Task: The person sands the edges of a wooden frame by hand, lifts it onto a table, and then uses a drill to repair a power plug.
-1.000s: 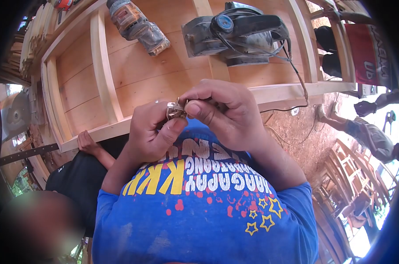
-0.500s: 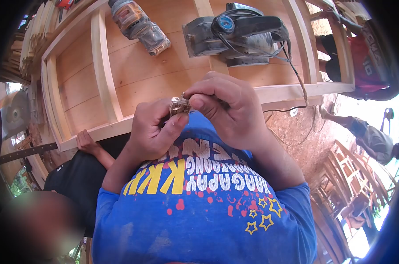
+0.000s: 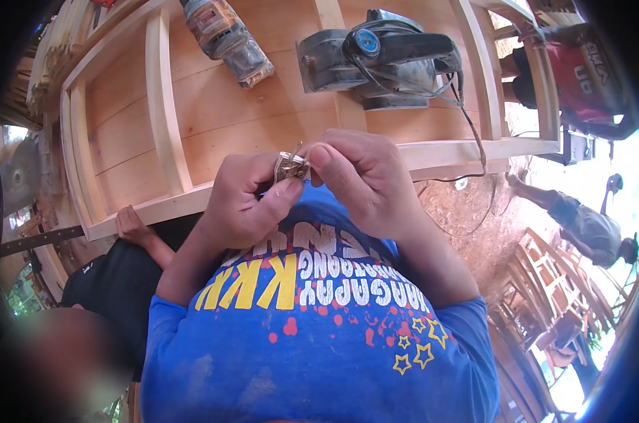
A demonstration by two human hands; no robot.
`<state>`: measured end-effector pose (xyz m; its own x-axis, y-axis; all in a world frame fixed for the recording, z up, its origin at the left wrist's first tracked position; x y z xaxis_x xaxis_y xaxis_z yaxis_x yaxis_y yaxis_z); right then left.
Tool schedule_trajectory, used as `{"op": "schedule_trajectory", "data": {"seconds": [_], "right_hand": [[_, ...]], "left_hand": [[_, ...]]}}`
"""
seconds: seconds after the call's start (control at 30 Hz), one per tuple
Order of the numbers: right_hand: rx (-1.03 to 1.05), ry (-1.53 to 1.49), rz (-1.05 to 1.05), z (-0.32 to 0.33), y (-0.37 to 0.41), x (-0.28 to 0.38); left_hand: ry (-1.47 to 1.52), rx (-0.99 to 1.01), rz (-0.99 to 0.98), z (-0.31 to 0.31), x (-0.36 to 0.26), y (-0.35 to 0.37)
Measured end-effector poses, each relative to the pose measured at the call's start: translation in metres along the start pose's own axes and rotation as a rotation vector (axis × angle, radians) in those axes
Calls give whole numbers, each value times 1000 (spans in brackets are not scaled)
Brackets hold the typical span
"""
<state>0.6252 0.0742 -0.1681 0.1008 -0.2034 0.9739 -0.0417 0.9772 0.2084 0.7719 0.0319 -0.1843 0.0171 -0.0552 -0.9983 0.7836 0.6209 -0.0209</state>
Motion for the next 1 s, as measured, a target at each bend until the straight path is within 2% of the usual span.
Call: {"op": "schedule_trajectory", "data": {"seconds": [0.1,0.2,0.3,0.43,0.53,0.63,0.9,1.0], "right_hand": [[16,-31,-67,-1,-1,-2],[-5,-73,-123,-2,-2,1],[23,-126,-163,-1,-1,-3],[57,-275,-172,-2,-2,-1],[45,-278,-205,-1,-1,-2],[24,-65,-152,-1,-1,6],[49,-11,-114,-1,-1,12],[48,-7,-121,-2,-1,9]], "left_hand": [[217,77,71,-1,4,-1],[299,94,82,-1,6,-3],[280,34,79,-1,6,-3],[273,57,21,1,5,-3],[287,52,19,-2,5,-2],[272,80,21,-2,4,-4],[264,137,-29,-1,5,-1],[275,102,8,-3,4,1]]}}
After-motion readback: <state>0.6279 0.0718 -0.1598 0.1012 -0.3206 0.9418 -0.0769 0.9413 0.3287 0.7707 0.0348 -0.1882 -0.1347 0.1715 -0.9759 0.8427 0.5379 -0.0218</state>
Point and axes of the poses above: each hand's wrist, its own y-axis away from the middle knuckle, its own z-axis out of the back of the hand, x = y × z, the point moved 7 cm from there along -y, towards the middle knuckle, and after that the axes turned 5 degrees about -z, right-handed, at the moved point
